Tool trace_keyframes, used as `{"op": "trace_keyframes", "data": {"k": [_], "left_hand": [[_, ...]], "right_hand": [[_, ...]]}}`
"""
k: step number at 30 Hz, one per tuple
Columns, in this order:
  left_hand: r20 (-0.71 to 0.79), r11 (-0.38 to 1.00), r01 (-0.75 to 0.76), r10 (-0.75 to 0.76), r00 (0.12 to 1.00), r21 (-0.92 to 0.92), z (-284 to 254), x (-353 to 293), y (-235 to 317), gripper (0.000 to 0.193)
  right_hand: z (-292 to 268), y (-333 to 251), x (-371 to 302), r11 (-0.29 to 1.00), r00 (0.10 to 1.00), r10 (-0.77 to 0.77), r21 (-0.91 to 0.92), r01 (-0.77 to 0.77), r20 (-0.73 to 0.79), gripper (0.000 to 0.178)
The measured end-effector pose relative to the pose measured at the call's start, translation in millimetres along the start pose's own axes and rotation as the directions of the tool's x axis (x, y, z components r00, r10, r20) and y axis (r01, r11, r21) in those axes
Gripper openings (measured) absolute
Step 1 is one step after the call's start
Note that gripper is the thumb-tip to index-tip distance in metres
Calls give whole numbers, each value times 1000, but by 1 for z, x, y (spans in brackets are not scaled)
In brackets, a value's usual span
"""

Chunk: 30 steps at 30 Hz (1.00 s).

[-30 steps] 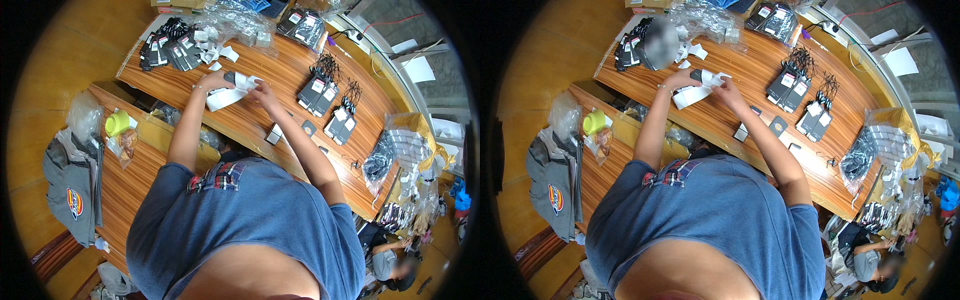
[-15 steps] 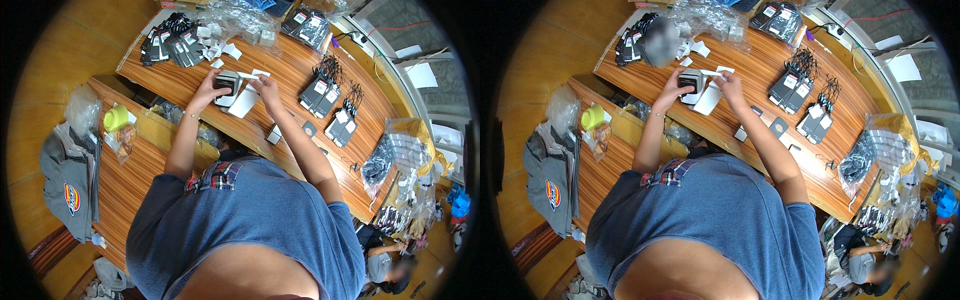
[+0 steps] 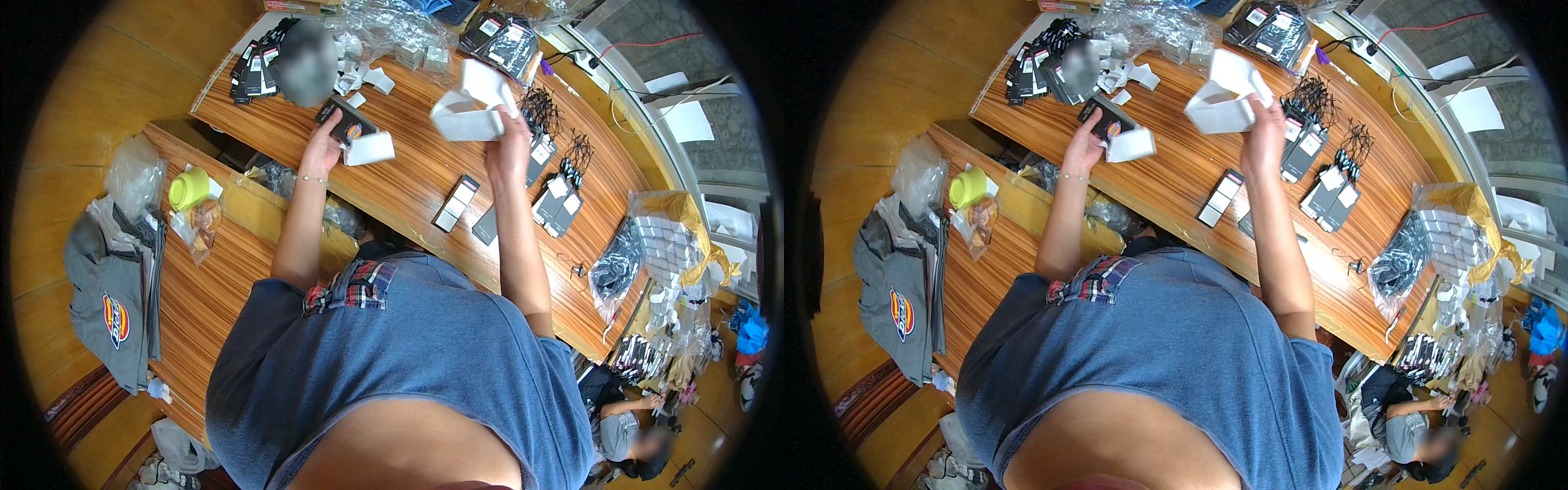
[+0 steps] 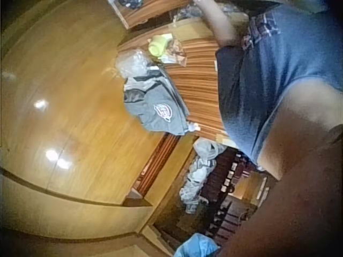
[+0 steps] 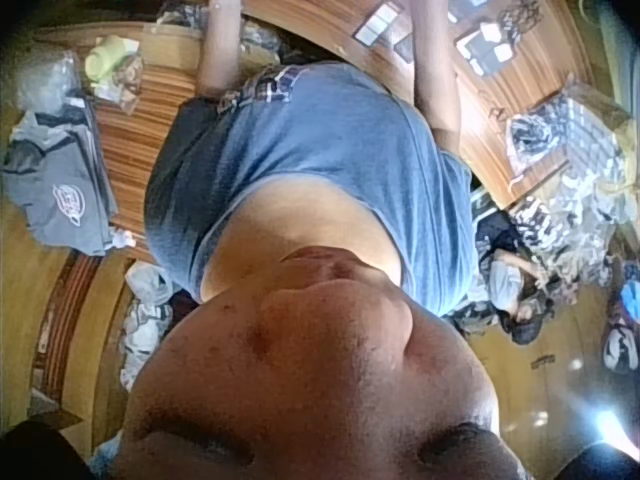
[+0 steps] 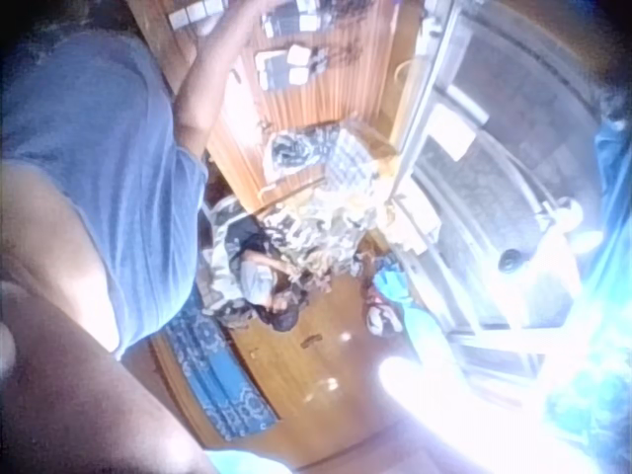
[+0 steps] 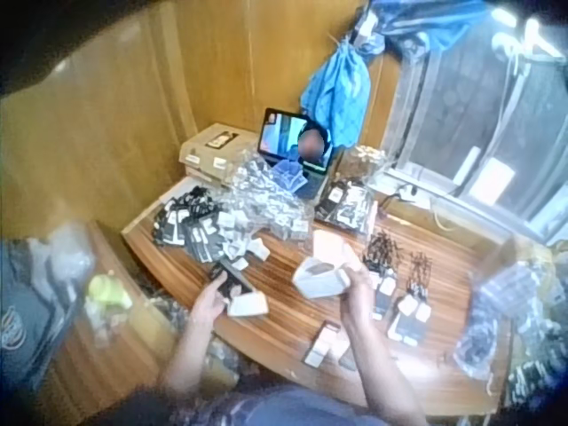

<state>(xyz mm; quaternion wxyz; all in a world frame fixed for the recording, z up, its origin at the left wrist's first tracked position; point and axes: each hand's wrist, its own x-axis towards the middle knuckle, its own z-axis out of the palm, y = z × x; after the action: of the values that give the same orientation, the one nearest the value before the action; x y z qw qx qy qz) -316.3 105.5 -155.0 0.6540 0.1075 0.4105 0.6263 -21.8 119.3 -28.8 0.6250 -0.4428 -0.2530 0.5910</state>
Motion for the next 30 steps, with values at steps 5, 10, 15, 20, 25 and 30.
{"op": "trace_keyframes", "data": {"k": [5,10,15,20,25,30], "left_hand": [[-114,934,-36,82,990,357,34,-26,-9,47],[-92,906,-339,371,924,253,-4,8,-36,48],[-104,898,-424,436,894,114,-3,10,-44,48],[-73,940,-324,332,940,103,-11,5,-32,55],[-114,908,-332,369,922,256,1,-13,-23,66],[-68,597,-408,616,785,691,-14,-36,-24,61]], "right_hand": [[-6,-47,-13,984,984,-175,24,175,29,24],[3,12,-48,748,820,253,-642,171,513,21],[11,135,-96,311,570,173,-594,742,803,12],[7,163,-92,38,443,181,-456,889,878,22],[3,156,-84,259,541,266,-600,757,798,16],[-7,89,-81,579,670,202,-639,507,714,12]]}}
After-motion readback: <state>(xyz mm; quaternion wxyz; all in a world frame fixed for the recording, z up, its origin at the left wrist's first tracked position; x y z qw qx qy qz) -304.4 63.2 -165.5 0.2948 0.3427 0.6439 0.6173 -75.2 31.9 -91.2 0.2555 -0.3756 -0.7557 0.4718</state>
